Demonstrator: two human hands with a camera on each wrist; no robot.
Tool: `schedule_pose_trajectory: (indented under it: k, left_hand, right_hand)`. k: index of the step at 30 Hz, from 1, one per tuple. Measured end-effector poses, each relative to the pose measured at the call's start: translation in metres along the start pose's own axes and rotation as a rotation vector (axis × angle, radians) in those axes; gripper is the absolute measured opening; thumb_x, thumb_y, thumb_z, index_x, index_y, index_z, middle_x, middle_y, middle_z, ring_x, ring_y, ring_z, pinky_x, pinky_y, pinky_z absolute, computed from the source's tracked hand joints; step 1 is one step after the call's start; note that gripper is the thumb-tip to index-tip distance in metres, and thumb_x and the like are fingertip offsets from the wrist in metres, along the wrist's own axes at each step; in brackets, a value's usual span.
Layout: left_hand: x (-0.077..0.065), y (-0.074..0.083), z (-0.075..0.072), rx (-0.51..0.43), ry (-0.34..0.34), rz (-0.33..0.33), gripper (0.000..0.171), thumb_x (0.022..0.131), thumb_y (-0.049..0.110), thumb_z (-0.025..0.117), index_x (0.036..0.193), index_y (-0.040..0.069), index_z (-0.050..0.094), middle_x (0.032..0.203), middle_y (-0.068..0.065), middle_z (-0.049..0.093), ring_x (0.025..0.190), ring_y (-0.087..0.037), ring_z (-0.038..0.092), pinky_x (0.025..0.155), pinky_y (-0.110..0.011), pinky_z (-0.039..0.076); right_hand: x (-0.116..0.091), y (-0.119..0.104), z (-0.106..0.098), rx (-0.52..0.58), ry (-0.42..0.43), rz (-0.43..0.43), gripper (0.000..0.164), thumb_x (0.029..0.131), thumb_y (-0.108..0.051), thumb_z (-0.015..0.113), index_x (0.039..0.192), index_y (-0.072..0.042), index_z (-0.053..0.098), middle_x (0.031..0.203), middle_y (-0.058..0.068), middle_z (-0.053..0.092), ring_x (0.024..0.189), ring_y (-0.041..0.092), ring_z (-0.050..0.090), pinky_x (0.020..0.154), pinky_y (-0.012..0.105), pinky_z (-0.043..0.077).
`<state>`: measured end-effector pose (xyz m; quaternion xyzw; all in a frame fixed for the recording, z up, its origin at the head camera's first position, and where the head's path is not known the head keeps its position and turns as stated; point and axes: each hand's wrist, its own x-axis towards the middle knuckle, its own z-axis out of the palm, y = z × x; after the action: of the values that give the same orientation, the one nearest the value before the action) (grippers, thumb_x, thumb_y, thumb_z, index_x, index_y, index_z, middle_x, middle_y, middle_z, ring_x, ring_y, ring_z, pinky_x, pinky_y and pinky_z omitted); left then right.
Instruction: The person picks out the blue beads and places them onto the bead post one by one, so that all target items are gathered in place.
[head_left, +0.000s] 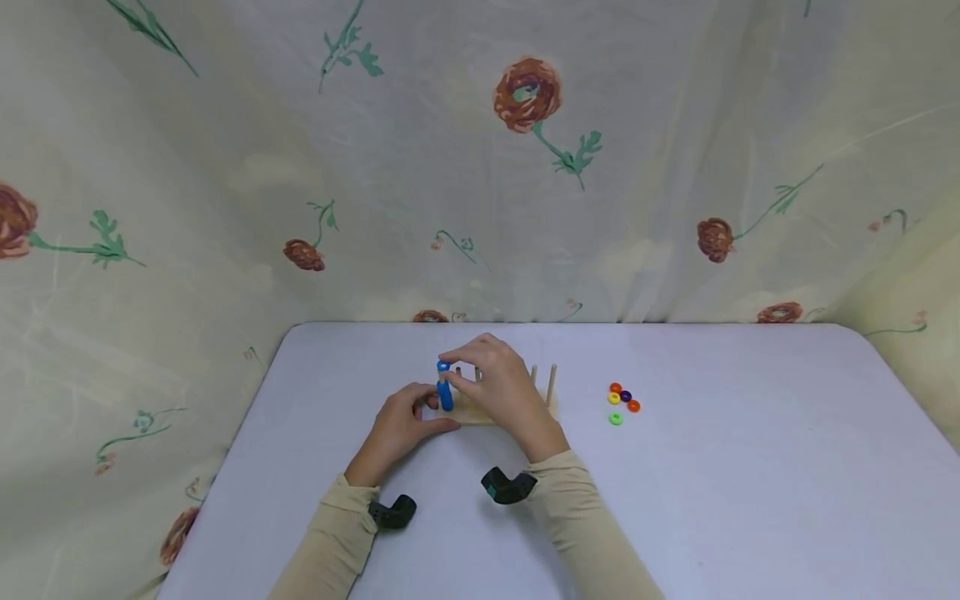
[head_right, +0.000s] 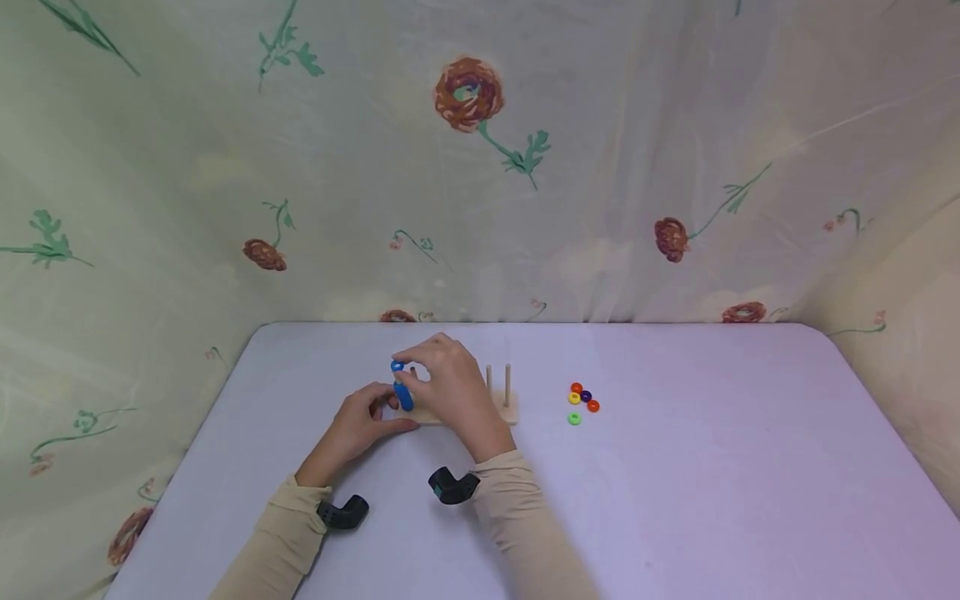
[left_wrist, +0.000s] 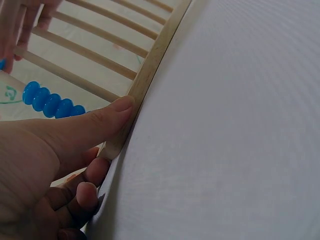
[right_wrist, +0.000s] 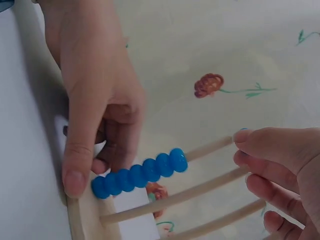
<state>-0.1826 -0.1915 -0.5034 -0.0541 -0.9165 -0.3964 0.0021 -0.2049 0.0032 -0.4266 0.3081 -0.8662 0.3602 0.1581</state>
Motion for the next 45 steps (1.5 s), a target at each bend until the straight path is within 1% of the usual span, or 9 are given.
schedule_pose_trajectory:
  k: [6, 15, 17, 22, 24, 34, 37, 40, 45]
  left_hand:
    - [0.0, 0.0, -0.001, 0.003, -0.006, 0.011, 0.033, 0.079, 0.031, 0.091, 0.098, 0.013, 0.071, 0.088, -0.001, 0.061, 0.068, -0.012, 0.045, 0.06, -0.024, 0.034]
    - [0.001, -0.002, 0.0, 0.005, -0.008, 0.001, 0.033, 0.079, 0.032, 0.091, 0.097, 0.013, 0.07, 0.087, -0.001, 0.06, 0.068, -0.012, 0.045, 0.059, -0.024, 0.034]
    - [0.001, -0.002, 0.0, 0.004, -0.01, 0.0, 0.033, 0.079, 0.032, 0.091, 0.096, 0.013, 0.07, 0.087, -0.001, 0.059, 0.068, -0.012, 0.045, 0.059, -0.024, 0.034]
    - [0.001, -0.002, 0.0, 0.002, -0.014, 0.002, 0.033, 0.079, 0.03, 0.092, 0.094, 0.013, 0.069, 0.086, -0.002, 0.059, 0.067, -0.012, 0.044, 0.059, -0.024, 0.034]
    - [0.001, -0.002, 0.0, 0.0, -0.015, 0.002, 0.033, 0.079, 0.03, 0.092, 0.094, 0.013, 0.068, 0.086, -0.002, 0.059, 0.066, -0.012, 0.044, 0.059, -0.024, 0.034]
    - [0.002, -0.003, 0.002, 0.012, -0.01, -0.002, 0.033, 0.079, 0.031, 0.091, 0.096, 0.013, 0.069, 0.087, -0.001, 0.06, 0.068, -0.013, 0.044, 0.059, -0.025, 0.034]
    - [0.002, -0.004, 0.005, 0.002, -0.012, -0.007, 0.033, 0.08, 0.031, 0.091, 0.099, 0.012, 0.07, 0.09, -0.002, 0.062, 0.069, -0.013, 0.045, 0.06, -0.025, 0.035]
    - [0.002, -0.003, 0.007, -0.01, -0.018, -0.011, 0.035, 0.08, 0.03, 0.09, 0.103, 0.011, 0.072, 0.092, -0.002, 0.063, 0.071, -0.014, 0.046, 0.061, -0.025, 0.036]
    - [0.002, 0.001, 0.003, 0.009, -0.033, -0.004, 0.045, 0.08, 0.035, 0.09, 0.112, 0.01, 0.071, 0.093, -0.003, 0.057, 0.076, -0.015, 0.046, 0.065, -0.026, 0.037]
  right_hand:
    - [0.0, 0.0, 0.004, -0.02, -0.012, -0.026, 0.021, 0.091, -0.022, 0.081, 0.112, -0.017, 0.081, 0.1, 0.0, 0.078, 0.098, 0.016, 0.066, 0.082, 0.033, 0.057]
    - [0.0, -0.001, 0.006, -0.024, -0.01, -0.03, 0.021, 0.091, -0.02, 0.081, 0.112, -0.016, 0.081, 0.1, 0.0, 0.078, 0.098, 0.016, 0.067, 0.083, 0.033, 0.057]
    - [0.0, -0.001, 0.006, -0.016, -0.012, -0.037, 0.023, 0.091, -0.02, 0.081, 0.113, -0.015, 0.08, 0.103, 0.001, 0.079, 0.1, 0.017, 0.067, 0.084, 0.034, 0.057]
    - [0.0, -0.001, 0.006, 0.002, -0.012, -0.057, 0.032, 0.09, -0.021, 0.082, 0.121, -0.013, 0.077, 0.123, 0.003, 0.076, 0.112, 0.021, 0.066, 0.095, 0.038, 0.056]
    - [0.0, -0.001, 0.006, 0.002, -0.004, -0.061, 0.033, 0.09, -0.023, 0.082, 0.122, -0.013, 0.077, 0.127, 0.003, 0.074, 0.115, 0.021, 0.065, 0.098, 0.039, 0.055]
    - [0.0, 0.001, 0.006, 0.003, 0.013, -0.061, 0.033, 0.09, -0.023, 0.082, 0.121, -0.013, 0.077, 0.123, 0.003, 0.075, 0.114, 0.022, 0.066, 0.098, 0.04, 0.055]
    - [-0.002, 0.004, 0.003, -0.007, 0.023, -0.052, 0.035, 0.089, -0.024, 0.083, 0.121, -0.013, 0.077, 0.123, 0.004, 0.075, 0.115, 0.022, 0.066, 0.098, 0.041, 0.055]
    - [-0.006, 0.008, -0.004, -0.018, 0.035, -0.032, 0.038, 0.087, -0.027, 0.085, 0.122, -0.012, 0.077, 0.124, 0.004, 0.075, 0.119, 0.023, 0.064, 0.101, 0.045, 0.052]
    - [-0.014, 0.02, -0.022, -0.061, 0.034, -0.005, 0.042, 0.089, -0.031, 0.083, 0.126, -0.013, 0.075, 0.135, 0.005, 0.07, 0.132, 0.026, 0.058, 0.111, 0.053, 0.045]
